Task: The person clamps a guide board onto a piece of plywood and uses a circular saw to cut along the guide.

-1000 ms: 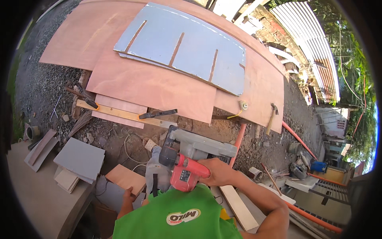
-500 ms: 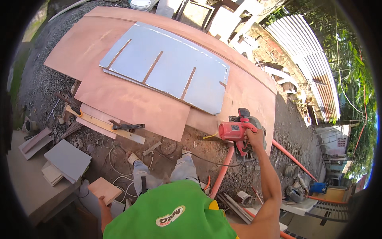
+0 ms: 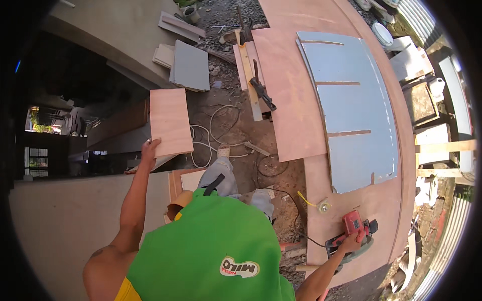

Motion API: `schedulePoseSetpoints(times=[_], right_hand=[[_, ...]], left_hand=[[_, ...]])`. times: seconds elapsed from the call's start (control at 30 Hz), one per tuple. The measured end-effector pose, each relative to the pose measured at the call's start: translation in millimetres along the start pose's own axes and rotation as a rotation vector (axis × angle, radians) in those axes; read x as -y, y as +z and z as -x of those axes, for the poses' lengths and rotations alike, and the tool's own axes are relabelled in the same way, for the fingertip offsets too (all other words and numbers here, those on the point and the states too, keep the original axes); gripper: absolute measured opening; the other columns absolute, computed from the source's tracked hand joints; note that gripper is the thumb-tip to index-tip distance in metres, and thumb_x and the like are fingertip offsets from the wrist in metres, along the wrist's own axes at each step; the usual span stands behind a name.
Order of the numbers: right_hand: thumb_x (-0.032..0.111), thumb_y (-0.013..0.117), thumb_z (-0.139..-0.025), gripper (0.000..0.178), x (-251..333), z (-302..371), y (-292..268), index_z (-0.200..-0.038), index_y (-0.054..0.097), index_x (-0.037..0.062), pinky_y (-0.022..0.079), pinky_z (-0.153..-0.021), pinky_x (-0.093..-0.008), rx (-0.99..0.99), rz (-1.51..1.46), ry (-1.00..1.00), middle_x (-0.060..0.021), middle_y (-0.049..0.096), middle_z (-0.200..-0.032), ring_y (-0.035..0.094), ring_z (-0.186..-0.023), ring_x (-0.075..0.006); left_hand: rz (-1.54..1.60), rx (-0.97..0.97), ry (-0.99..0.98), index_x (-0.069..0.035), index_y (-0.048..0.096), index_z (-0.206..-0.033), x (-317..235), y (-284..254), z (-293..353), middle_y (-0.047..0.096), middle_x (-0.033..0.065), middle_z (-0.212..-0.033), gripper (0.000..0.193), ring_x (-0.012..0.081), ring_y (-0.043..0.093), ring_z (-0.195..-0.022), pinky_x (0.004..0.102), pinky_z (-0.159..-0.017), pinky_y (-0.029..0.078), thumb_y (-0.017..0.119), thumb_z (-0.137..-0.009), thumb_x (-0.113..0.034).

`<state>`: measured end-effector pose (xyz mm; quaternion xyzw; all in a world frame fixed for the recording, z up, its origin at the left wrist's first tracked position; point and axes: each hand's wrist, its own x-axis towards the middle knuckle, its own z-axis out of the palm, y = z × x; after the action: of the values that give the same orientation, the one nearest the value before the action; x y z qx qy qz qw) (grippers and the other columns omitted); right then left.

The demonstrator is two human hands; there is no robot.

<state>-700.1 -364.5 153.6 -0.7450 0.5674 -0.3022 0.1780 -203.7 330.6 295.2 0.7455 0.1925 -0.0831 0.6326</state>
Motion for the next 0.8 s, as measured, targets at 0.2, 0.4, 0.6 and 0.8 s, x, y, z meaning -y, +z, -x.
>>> schedulePoseSetpoints(times=[0.2,0.4,0.6,0.8], right_hand=[[0.025,0.060,-0.084,0.037,18,22,17,-0.108,0.068,-0.0012,0.051,-0.079,-0.0390,0.004,0.082,0.085,-0.0173,0.071,-0.097,0.067,-0.087,-0.0313],[0.026,0.062,-0.083,0.040,1,29,16,-0.106,0.067,-0.0056,0.052,-0.074,-0.0419,0.168,0.153,0.334,-0.0185,0.071,-0.092,0.067,-0.079,-0.0305],[0.031,0.064,-0.080,0.061,92,59,15,-0.118,0.042,-0.0108,0.049,-0.088,-0.0547,0.025,0.415,0.432,-0.0320,0.055,-0.110,0.056,-0.103,-0.0498],[0.025,0.060,-0.091,0.038,248,158,68,-0.116,0.059,-0.0031,0.055,-0.064,-0.0333,0.665,-0.503,0.215,-0.0136,0.067,-0.093,0.069,-0.079,-0.0242]], left_hand=[[0.109,-0.006,0.110,0.004,0.064,-0.107,-29,8,57,0.068,0.0073,-0.099,0.029,0.0134,0.064,-0.085,0.0279,-0.078,0.051,0.069,-0.087,-0.017],[0.306,-0.010,-0.088,0.006,0.064,-0.106,0,39,70,0.067,0.0092,-0.098,0.034,0.0151,0.064,-0.083,0.0282,-0.077,0.051,0.075,-0.081,-0.012],[0.257,0.027,-0.417,0.006,0.062,-0.102,49,64,56,0.067,0.0113,-0.091,0.038,0.0217,0.066,-0.070,0.0413,-0.056,0.054,0.078,-0.076,-0.016],[0.417,0.328,-0.454,0.004,0.060,-0.108,69,80,60,0.067,0.0086,-0.093,0.041,0.0214,0.066,-0.072,0.0393,-0.055,0.054,0.078,-0.079,-0.019]])
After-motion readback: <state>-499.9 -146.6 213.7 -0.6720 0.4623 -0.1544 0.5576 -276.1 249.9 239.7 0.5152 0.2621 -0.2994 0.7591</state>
